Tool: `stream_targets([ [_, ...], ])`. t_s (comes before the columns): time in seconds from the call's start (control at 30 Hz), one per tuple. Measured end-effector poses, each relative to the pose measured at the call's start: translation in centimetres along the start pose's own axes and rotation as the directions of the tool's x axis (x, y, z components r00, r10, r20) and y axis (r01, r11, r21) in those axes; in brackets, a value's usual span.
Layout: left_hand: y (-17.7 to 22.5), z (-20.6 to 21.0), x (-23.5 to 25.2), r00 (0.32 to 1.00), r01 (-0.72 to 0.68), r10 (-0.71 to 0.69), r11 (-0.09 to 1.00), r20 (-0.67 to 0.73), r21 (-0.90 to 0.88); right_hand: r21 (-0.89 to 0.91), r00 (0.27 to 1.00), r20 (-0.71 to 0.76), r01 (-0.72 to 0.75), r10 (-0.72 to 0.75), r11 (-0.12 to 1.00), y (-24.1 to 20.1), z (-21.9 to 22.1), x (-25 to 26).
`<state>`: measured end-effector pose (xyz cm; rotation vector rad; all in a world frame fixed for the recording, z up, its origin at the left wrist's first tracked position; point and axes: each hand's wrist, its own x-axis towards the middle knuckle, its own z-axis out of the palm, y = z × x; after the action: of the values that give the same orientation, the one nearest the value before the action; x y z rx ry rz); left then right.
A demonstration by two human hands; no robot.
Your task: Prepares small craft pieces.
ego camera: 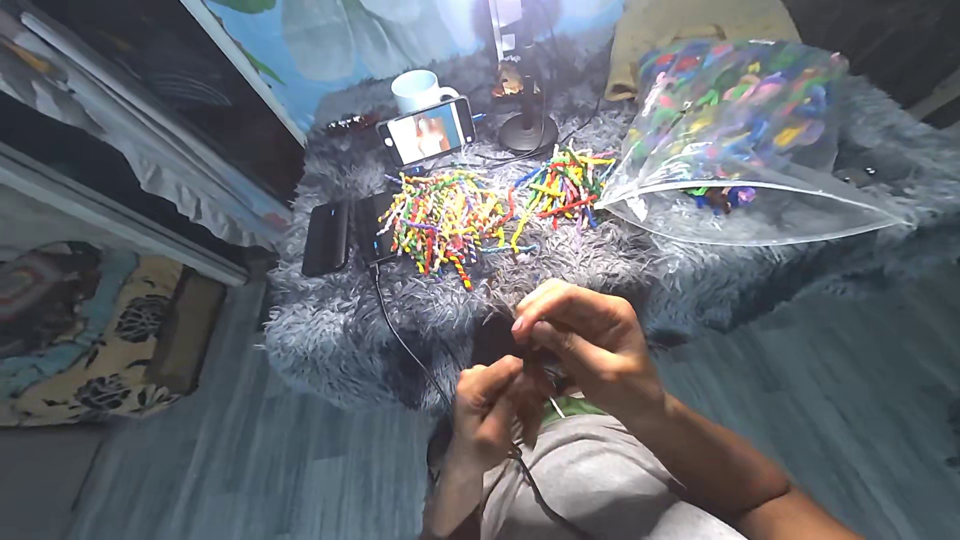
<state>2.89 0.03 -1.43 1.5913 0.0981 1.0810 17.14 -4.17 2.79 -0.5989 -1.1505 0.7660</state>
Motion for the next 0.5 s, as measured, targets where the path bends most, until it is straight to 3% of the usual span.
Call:
stream_targets([
  [0.03, -0.5, 0.0, -0.1, 0.995, 0.081, -0.056, 0.936, 0.082, -0.342, 0.104, 0.999, 0.027, -0.020, 0.017, 0.994, 0.1, 0.0, 0.0],
  [0.1, -1.0, 0.6, -0.5, 0.961, 0.264, -0.082, 0.549, 0.263, -0.793, 0.229, 0.993, 0.113, -0.044, 0.018, 0.972, 0.3, 0.1, 0.1],
  [0.17, -0.8, 1.5, -0.9, 0.935, 0.355, -0.062, 0.217, 0.350, -0.909, 0.282, 0.987, 0.159, -0.048, 0.003, 0.958, 0.6, 0.2, 0.1],
  [0.2, -0.6, 1.8, -1.0, 0.933, 0.359, -0.056, 0.151, 0.355, -0.921, 0.292, 0.985, 0.171, -0.046, -0.005, 0.955, 0.7, 0.2, 0.2],
  [0.3, -0.7, 2.1, -1.2, 0.943, 0.332, -0.069, 0.149, 0.325, -0.932, 0.254, 0.987, 0.161, -0.032, -0.009, 0.967, 0.7, -0.1, 0.5],
  [0.5, -2.6, 1.5, -0.9, 0.949, 0.294, -0.248, 0.485, 0.193, -0.824, -0.146, 0.998, -0.047, 0.038, -0.045, 0.989, -0.2, -3.0, 4.2],
])
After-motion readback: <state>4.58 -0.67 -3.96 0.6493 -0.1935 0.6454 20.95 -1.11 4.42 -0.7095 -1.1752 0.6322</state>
